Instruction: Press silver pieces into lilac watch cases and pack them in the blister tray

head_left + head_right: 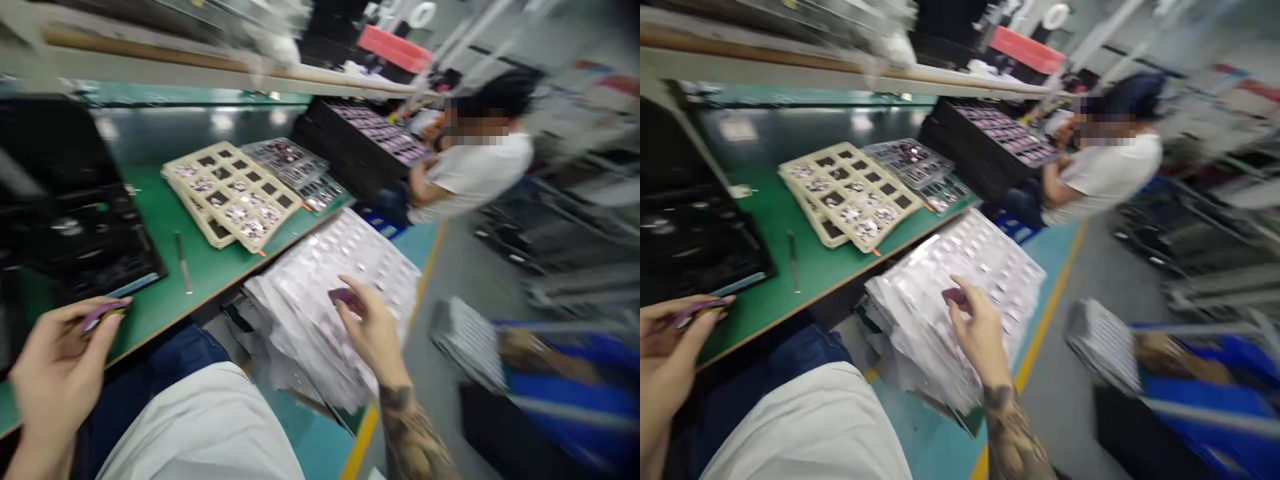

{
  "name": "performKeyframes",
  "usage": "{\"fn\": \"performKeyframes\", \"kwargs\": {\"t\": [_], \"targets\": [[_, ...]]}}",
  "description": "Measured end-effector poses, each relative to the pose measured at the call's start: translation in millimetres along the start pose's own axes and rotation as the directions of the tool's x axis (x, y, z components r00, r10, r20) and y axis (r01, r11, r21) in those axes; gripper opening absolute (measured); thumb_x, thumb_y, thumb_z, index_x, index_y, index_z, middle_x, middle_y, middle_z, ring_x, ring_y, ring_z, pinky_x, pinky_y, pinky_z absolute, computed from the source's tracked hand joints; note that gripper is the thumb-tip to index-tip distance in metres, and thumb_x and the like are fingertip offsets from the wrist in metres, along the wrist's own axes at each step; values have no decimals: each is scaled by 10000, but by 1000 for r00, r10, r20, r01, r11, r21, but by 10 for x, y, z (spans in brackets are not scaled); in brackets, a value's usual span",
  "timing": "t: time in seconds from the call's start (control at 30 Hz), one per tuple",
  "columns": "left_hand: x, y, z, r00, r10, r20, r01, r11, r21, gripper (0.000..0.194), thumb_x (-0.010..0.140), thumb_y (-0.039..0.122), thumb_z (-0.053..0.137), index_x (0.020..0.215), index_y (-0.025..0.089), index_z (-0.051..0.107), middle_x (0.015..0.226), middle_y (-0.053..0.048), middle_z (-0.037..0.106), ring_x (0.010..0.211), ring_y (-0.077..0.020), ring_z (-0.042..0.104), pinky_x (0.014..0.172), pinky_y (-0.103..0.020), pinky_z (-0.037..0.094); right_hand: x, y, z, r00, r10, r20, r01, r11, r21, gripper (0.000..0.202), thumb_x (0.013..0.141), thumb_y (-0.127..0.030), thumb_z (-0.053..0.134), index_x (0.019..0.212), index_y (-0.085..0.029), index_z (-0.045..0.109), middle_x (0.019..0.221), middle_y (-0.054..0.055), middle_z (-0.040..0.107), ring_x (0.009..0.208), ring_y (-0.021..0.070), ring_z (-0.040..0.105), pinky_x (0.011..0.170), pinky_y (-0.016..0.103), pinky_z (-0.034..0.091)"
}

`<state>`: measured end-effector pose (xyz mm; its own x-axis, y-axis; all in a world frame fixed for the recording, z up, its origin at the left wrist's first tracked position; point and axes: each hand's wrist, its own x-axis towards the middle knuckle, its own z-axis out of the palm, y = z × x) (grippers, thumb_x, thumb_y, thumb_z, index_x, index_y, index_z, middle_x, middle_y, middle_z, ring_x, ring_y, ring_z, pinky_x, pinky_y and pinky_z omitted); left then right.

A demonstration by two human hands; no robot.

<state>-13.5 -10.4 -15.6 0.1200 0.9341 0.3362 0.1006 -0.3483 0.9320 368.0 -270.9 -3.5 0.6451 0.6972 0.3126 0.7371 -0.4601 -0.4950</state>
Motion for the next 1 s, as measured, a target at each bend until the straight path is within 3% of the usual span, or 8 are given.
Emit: {"fn": "performKeyframes", "kwargs": {"t": [0.13,0.27,0.37,0.43,0.53,0.73,0.9,1.0], "targets": [[-5,-70,-11,996,-83,-32,84,995,44,362,967,384,865,1264,204,766,1182,-97,835,1077,-264,821,983,-386,680,148,-750,435,979,-190,-69,201,884,422,159,1050,-224,727,1199,-260,771,1086,74,768,950,213,787,832,363,684],[32,-19,14,964,-259,-59,248,958,-144,469,986,415,848,1390,191,764,1065,-91,857,819,-207,809,702,-291,655,195,-1723,1141,931,-359,-62,303,667,681,277,1042,-108,706,1250,-278,774,1264,100,714,1024,207,789,836,366,716],[107,57,34,919,-394,-5,366,858,-361,449,962,467,866,1272,157,773,927,-88,850,656,-194,782,587,-277,631,287,-2296,1488,860,-507,-56,363,532,765,354,1019,-44,704,1260,-284,804,1369,117,687,1143,229,782,880,368,728],[155,90,36,898,-440,29,404,794,-454,480,951,491,874,1265,147,757,891,-89,846,655,-215,801,575,-282,643,392,-2538,1604,775,-631,-34,409,459,789,434,1003,-20,709,1324,-297,800,1391,120,712,1199,254,777,939,405,724],[183,108,23,897,-439,46,399,762,-509,480,975,460,861,1321,139,771,861,-76,842,661,-192,785,630,-280,671,531,-2732,1708,685,-728,-25,450,396,800,524,981,-29,740,1410,-329,770,1367,108,770,1194,288,775,977,488,711],[152,87,-11,935,-351,53,313,746,-588,406,1059,404,769,1381,157,784,1193,-154,869,970,-266,855,839,-350,733,517,-2811,1888,672,-738,55,429,448,784,459,979,-111,763,1361,-365,774,1315,87,810,1258,366,711,1086,677,624],[162,75,-3,928,-368,54,339,779,-528,222,1076,286,752,1280,209,799,1169,-99,880,947,-217,868,856,-284,727,456,-2743,1893,778,-612,140,233,489,840,482,1027,-222,725,1495,-332,684,1500,140,686,1394,368,660,1150,640,604],[140,72,-21,938,-331,100,337,809,-481,269,1093,269,725,1351,251,797,1216,-72,877,971,-204,872,898,-276,726,497,-2743,1855,778,-601,186,169,485,858,310,1061,-253,697,1361,-307,756,1304,122,763,1241,320,727,1061,543,643]]}}
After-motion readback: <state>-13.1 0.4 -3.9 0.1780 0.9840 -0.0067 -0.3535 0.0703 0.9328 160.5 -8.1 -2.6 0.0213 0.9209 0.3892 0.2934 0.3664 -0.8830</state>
